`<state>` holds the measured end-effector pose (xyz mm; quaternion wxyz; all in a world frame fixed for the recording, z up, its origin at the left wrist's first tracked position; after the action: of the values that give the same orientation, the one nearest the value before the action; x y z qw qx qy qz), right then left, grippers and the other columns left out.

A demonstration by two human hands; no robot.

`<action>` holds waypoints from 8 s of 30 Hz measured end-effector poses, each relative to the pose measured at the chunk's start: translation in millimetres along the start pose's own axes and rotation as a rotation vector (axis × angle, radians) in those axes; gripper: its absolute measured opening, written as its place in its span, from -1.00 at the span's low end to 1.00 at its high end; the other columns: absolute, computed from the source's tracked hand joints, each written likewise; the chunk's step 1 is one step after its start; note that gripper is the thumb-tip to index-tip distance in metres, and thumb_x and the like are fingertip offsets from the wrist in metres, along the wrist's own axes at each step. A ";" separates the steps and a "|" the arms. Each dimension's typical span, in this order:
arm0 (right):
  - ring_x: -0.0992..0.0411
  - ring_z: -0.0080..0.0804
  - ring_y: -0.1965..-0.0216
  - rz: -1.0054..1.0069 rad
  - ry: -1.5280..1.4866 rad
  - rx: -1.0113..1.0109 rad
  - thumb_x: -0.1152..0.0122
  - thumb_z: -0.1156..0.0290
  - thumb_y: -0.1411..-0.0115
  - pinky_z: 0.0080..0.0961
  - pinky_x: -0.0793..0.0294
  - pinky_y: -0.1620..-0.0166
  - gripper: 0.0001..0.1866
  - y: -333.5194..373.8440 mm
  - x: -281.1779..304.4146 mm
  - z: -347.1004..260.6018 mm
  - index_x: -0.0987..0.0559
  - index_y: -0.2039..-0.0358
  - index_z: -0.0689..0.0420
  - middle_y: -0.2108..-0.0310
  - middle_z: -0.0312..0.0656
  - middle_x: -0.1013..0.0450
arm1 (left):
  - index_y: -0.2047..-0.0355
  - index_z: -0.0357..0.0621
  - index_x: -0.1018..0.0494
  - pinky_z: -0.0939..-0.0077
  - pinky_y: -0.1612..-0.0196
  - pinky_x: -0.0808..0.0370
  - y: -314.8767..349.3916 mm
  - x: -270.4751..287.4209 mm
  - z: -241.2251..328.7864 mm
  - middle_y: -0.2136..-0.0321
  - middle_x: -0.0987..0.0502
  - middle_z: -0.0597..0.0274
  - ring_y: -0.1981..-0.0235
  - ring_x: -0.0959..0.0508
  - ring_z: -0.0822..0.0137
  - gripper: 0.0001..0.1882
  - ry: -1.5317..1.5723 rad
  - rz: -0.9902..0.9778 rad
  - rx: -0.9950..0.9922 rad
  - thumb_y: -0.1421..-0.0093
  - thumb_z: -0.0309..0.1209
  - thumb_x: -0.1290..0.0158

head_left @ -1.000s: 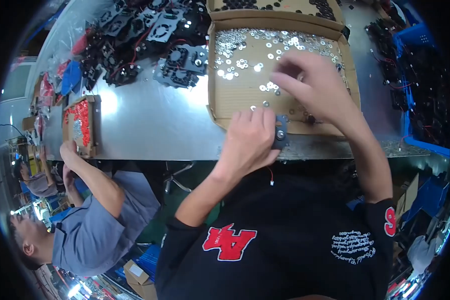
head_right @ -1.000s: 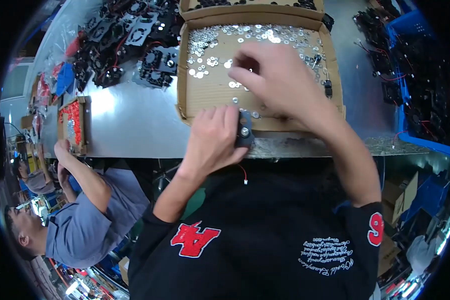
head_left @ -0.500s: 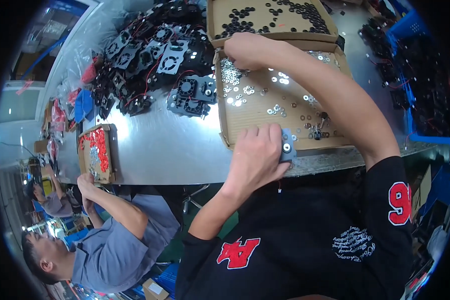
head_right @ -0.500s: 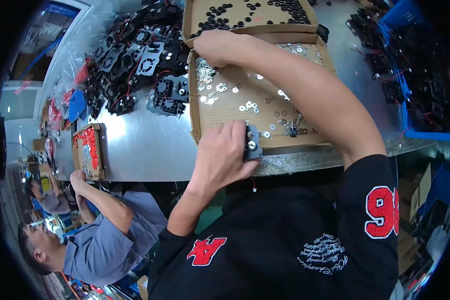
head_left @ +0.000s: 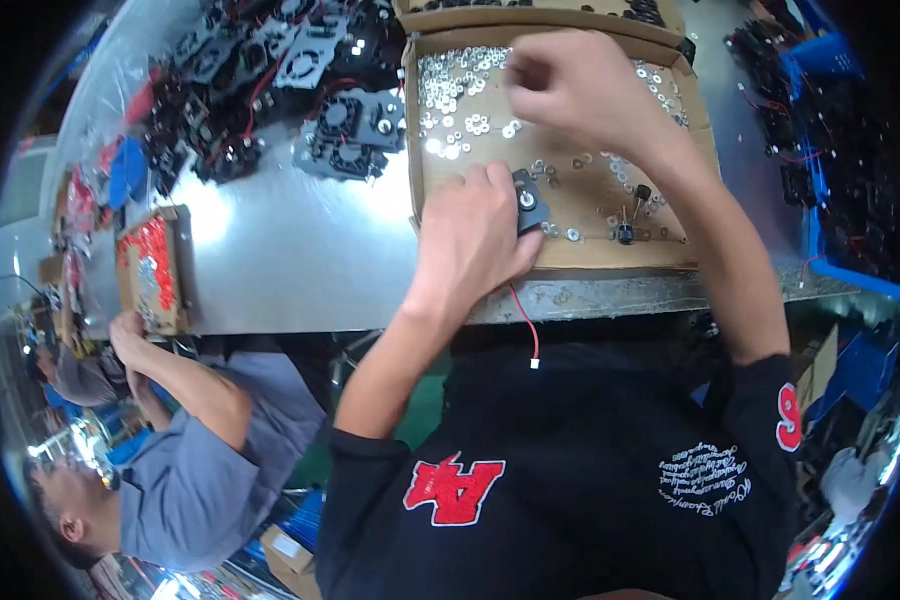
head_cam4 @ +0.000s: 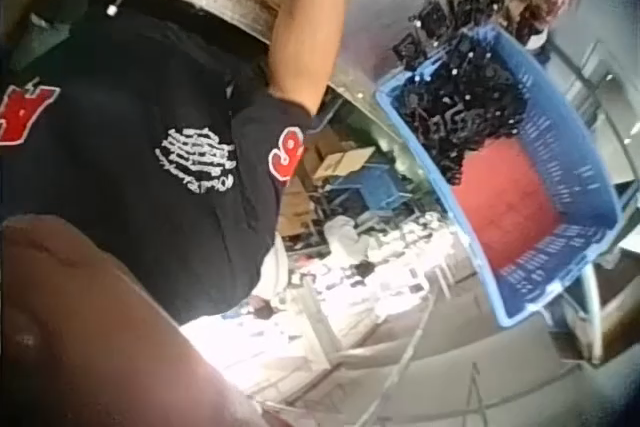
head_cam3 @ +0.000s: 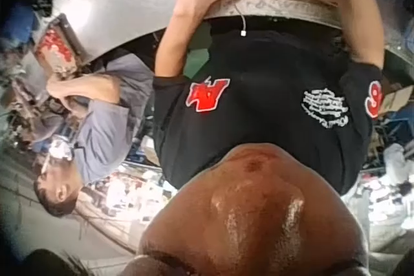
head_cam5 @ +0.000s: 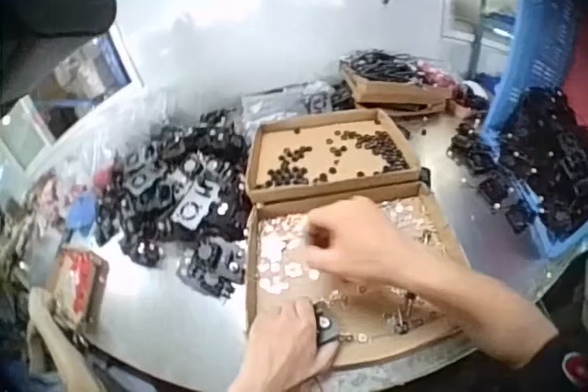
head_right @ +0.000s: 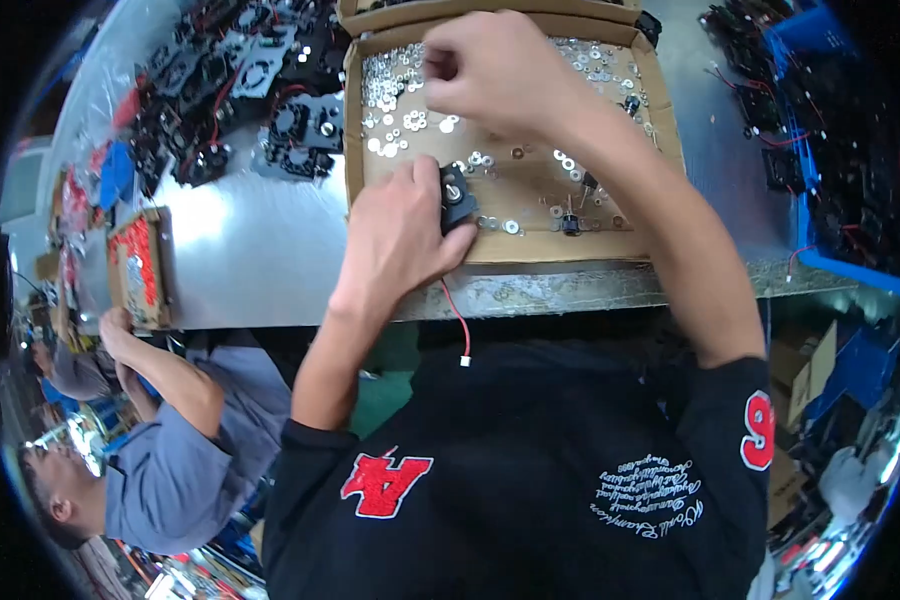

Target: Assembling small electronic cooling fans by attaching components and washers at a factory workbench.

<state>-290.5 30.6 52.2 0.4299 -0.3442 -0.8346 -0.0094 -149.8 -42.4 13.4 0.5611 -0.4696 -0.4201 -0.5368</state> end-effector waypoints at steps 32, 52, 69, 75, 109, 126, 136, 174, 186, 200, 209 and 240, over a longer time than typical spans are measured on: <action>-0.55 -0.31 0.44 -0.005 -0.003 0.060 -0.34 0.53 -0.04 -0.51 -0.49 0.39 -0.82 88.6 -6.2 -39.4 -0.70 0.29 0.13 0.43 -0.20 -0.57 | 0.41 -0.17 -0.38 0.43 0.35 -0.46 4.0 -14.7 12.7 0.52 -0.46 0.22 0.46 -0.55 0.28 -0.52 -0.194 0.072 -0.018 0.09 -0.08 -0.33; -0.51 -0.39 0.46 -0.073 -0.104 -0.055 -0.36 0.49 -0.05 -0.50 -0.46 0.34 -0.84 86.6 -8.6 -27.4 -0.68 0.31 0.18 0.45 -0.19 -0.54 | 0.29 -0.29 -0.37 0.29 0.29 -0.51 7.4 -12.1 10.9 0.40 -0.47 0.06 0.34 -0.57 0.08 -0.46 -0.022 0.015 0.067 0.04 -0.12 -0.32; -0.45 -0.57 0.37 -0.104 -0.422 -0.265 -0.35 0.52 -0.09 -0.61 -0.44 0.30 -0.78 100.1 -15.5 -17.2 -0.65 0.22 0.25 0.38 -0.25 -0.48 | 0.36 -0.19 -0.35 0.39 0.32 -0.45 8.0 -13.7 10.9 0.46 -0.46 0.17 0.42 -0.55 0.23 -0.49 -0.057 0.082 0.039 0.15 -0.16 -0.36; -0.46 -0.57 0.33 -0.037 -0.516 -0.359 -0.31 0.51 -0.11 -0.61 -0.45 0.25 -0.74 102.4 -6.3 -9.5 -0.62 0.15 0.27 0.32 -0.21 -0.50 | 0.36 -0.20 -0.35 0.39 0.33 -0.45 7.0 -8.7 10.5 0.47 -0.45 0.16 0.43 -0.54 0.21 -0.51 -0.040 0.075 0.028 0.11 -0.15 -0.33; -0.47 -0.60 0.27 0.205 -0.856 -0.476 -0.24 0.44 -0.27 -0.66 -0.44 0.14 -0.75 128.5 -11.6 -32.2 -0.63 0.10 0.32 0.29 -0.25 -0.52 | -0.19 -0.29 -0.28 0.33 -0.05 -0.50 24.2 5.9 31.1 -0.03 -0.46 0.10 0.00 -0.51 0.29 -0.40 1.920 0.173 0.183 -0.23 -0.24 -0.15; -0.50 -0.34 0.31 0.438 -0.516 -0.255 -0.39 0.52 -0.06 -0.48 -0.49 0.22 -0.71 142.0 -4.5 -32.1 -0.63 0.17 0.29 0.28 -0.08 -0.54 | 0.02 -0.33 -0.47 0.47 0.08 -0.57 17.7 13.4 26.1 0.16 -0.59 0.16 0.18 -0.59 0.38 -0.66 1.611 0.079 0.492 -0.27 -0.38 -0.15; -0.50 -0.33 0.29 0.623 -0.223 0.052 -0.49 0.56 0.10 -0.50 -0.51 0.25 -0.63 139.9 -1.0 -47.0 -0.66 0.20 0.21 0.25 -0.14 -0.48 | 0.05 -0.34 -0.46 0.53 0.17 -0.54 21.3 6.2 23.2 0.21 -0.57 0.17 0.24 -0.57 0.40 -0.70 1.672 0.242 0.517 -0.29 -0.38 -0.10; -0.57 -0.01 0.40 -0.323 0.461 -0.035 -0.18 0.56 -0.01 -0.20 -0.54 0.29 -0.91 -60.7 -48.5 14.7 -0.62 0.53 0.30 0.54 0.05 -0.55 | 0.05 -0.34 -0.47 0.48 0.35 -0.63 67.4 10.4 -13.9 0.22 -0.60 0.12 0.28 -0.61 0.38 -0.65 1.575 0.268 0.518 -0.36 -0.28 0.04; -0.60 -0.04 0.33 -0.517 0.469 -0.133 -0.34 0.69 0.23 -0.21 -0.58 0.32 -0.77 -66.0 -55.6 -5.2 -0.65 0.44 0.35 0.43 0.11 -0.58 | 0.01 -0.36 -0.43 0.48 0.35 -0.67 71.2 3.0 -15.0 0.23 -0.61 0.04 0.33 -0.68 0.26 -0.59 1.592 0.187 0.667 -0.38 -0.21 0.04; -0.59 -0.02 0.38 -0.397 0.384 -0.038 -0.33 0.53 0.17 -0.22 -0.58 0.32 -0.78 -50.0 -37.6 5.8 -0.64 0.46 0.39 0.49 0.13 -0.55 | -0.05 -0.34 -0.38 0.49 0.33 -0.65 66.0 -3.9 -6.4 0.21 -0.61 0.00 0.31 -0.67 0.26 -0.55 1.594 0.218 0.630 -0.39 -0.18 0.10; -0.54 -0.52 0.40 -0.093 -0.526 -0.235 -0.22 0.51 -0.15 -0.57 -0.52 0.31 -0.77 53.3 22.7 -10.7 -0.66 0.20 0.33 0.44 -0.16 -0.60 | 0.00 -0.33 -0.40 0.50 0.37 -0.62 58.7 -5.6 3.3 0.28 -0.61 0.04 0.37 -0.64 0.32 -0.63 1.594 0.274 0.609 -0.38 -0.26 0.08; -0.43 -0.51 0.38 0.234 -0.677 -0.260 -0.46 0.56 0.04 -0.59 -0.40 0.30 -0.70 134.6 -9.0 -28.5 -0.67 0.23 0.23 0.37 -0.24 -0.47 | 0.12 -0.32 -0.49 0.54 0.28 -0.57 41.4 -10.1 21.8 0.27 -0.59 0.21 0.32 -0.58 0.45 -0.73 1.565 0.339 0.516 -0.36 -0.32 -0.03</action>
<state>-188.2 119.4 25.9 0.0808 -0.4724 -0.8763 0.0481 -108.5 -19.7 4.9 0.8534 0.1243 0.0567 -0.5030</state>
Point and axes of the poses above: each hand's wrist, its own y-axis away from the middle knuckle, its own x-axis out of the back of the hand, z = x × y, the point moved 5 cm from there along -y, towards the middle knuckle
